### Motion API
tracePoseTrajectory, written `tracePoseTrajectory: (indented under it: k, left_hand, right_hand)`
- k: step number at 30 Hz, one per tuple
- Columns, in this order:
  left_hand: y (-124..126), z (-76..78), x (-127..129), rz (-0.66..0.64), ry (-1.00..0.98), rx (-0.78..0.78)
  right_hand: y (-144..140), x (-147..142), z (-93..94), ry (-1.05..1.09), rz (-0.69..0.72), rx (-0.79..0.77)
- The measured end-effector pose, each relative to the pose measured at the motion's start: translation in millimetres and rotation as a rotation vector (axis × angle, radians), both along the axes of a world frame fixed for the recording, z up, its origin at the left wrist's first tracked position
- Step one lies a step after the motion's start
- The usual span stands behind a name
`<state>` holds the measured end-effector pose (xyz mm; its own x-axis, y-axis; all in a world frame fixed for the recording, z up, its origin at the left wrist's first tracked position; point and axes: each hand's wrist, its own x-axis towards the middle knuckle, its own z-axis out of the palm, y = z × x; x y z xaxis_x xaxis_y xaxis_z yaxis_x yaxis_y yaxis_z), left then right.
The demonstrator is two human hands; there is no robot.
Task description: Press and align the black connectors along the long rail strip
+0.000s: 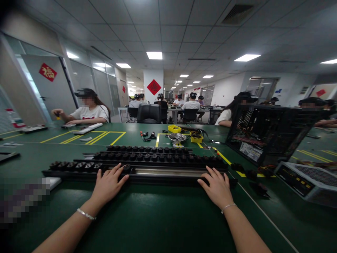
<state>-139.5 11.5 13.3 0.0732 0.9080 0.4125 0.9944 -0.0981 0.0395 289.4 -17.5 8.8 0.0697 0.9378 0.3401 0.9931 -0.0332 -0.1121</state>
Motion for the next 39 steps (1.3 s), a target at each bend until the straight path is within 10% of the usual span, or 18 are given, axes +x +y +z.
tracePoseTrajectory:
  k: [39]
  left_hand:
    - [-3,1.6,21,0.005,0.055,0.022]
  right_hand:
    - [2,-2,-0.9,-0.017,-0.003,0.031]
